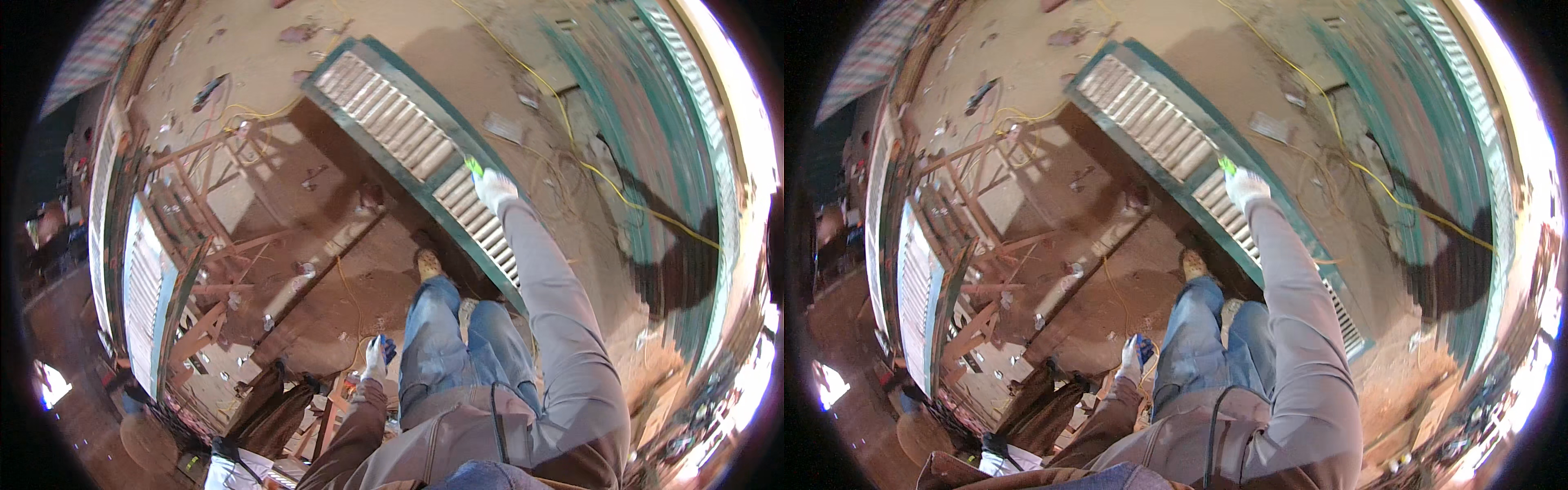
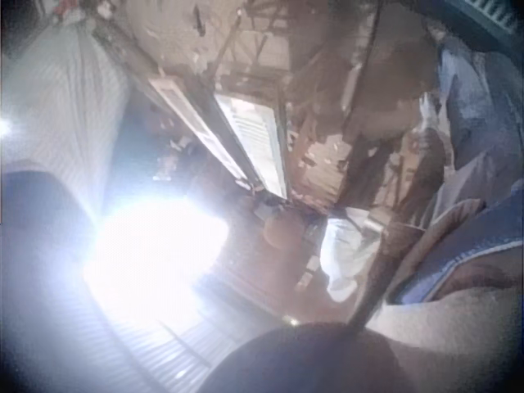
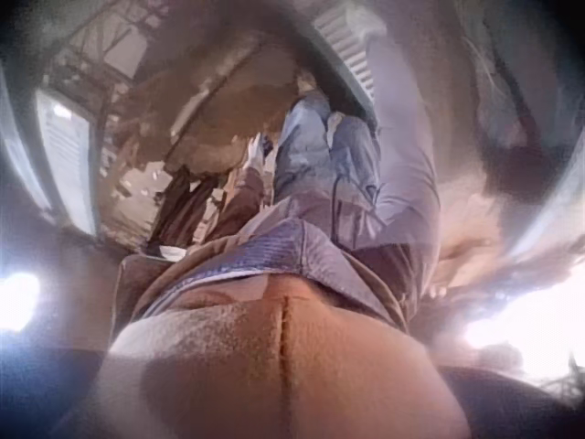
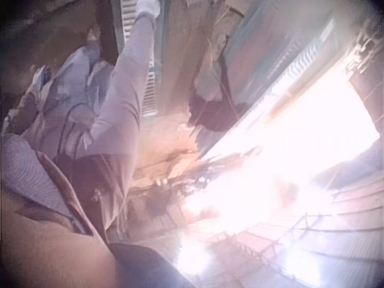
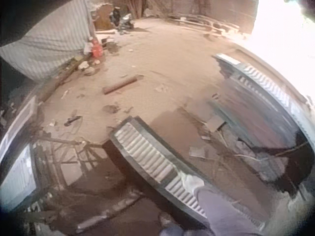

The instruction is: The person applies a brown paste to the surface of a green wooden slatted panel using a yellow scraper. They repeatedly scoop the paste from a bowl and spread it across the wood, occasionally lifting and repositioning the panel.

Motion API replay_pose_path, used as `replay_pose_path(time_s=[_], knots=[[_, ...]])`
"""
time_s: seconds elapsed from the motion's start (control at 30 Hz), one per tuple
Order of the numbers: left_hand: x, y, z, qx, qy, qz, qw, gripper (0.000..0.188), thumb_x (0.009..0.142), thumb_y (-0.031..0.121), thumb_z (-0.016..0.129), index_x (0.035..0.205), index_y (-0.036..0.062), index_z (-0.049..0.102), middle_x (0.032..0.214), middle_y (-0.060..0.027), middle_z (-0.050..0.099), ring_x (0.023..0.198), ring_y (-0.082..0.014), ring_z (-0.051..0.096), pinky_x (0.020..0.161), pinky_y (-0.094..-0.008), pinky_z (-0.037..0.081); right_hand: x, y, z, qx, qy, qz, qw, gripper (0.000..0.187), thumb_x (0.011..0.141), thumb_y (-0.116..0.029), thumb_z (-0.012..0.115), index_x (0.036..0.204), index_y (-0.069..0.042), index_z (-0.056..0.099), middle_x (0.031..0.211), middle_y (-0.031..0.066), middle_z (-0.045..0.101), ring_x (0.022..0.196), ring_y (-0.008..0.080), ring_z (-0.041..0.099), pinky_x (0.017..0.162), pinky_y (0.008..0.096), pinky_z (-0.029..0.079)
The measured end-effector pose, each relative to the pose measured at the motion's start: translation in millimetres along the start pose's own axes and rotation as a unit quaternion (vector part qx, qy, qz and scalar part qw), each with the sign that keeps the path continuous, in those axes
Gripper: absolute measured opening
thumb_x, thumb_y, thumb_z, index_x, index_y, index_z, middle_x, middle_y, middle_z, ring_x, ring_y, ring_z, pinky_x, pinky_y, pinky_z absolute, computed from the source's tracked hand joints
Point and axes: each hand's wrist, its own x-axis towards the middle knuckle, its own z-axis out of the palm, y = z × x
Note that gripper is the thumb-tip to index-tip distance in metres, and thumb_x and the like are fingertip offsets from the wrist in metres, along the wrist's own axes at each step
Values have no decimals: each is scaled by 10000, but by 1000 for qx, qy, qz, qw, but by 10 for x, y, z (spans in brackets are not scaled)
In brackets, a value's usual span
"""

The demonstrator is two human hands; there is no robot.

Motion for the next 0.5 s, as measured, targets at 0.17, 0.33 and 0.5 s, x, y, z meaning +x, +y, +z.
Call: replay_pose_path(time_s=[0.17, 0.33, 0.5], knots=[[359, 87, 474, 101, -29, 49, 993, 250, 916, 361, 637, 1053, 161, 577, 875, -44, 659, 745, -202, 642, 658, -359, 544, -1546, 2022, 504, 1, -85, 126, 988, 512, 969, -462, 436, 1039, -22, 689, 1065, 237, 678, 1025, 408, 641, 900, 503, 483], [709, 226, 1347, 223, -70, 58, 971, 354, 899, 394, 652, 1164, 174, 567, 957, -30, 656, 805, -195, 628, 716, -395, 532, -3293, 4188, 1242, 42, -69, 371, 925, 571, 945, -493, 432, 1029, 12, 684, 1000, 288, 661, 1036, 443, 621, 825, 518, 482], [1350, -97, 2342, 325, -76, 19, 943, 653, 861, 459, 683, 1401, 181, 442, 1428, -90, 471, 1350, -337, 399, 1028, -514, 364, -4998, 5125, 1596, 43, -106, 576, 810, 548, 930, -462, 463, 1009, 25, 702, 1015, 288, 663, 1074, 424, 622, 871, 501, 502]])
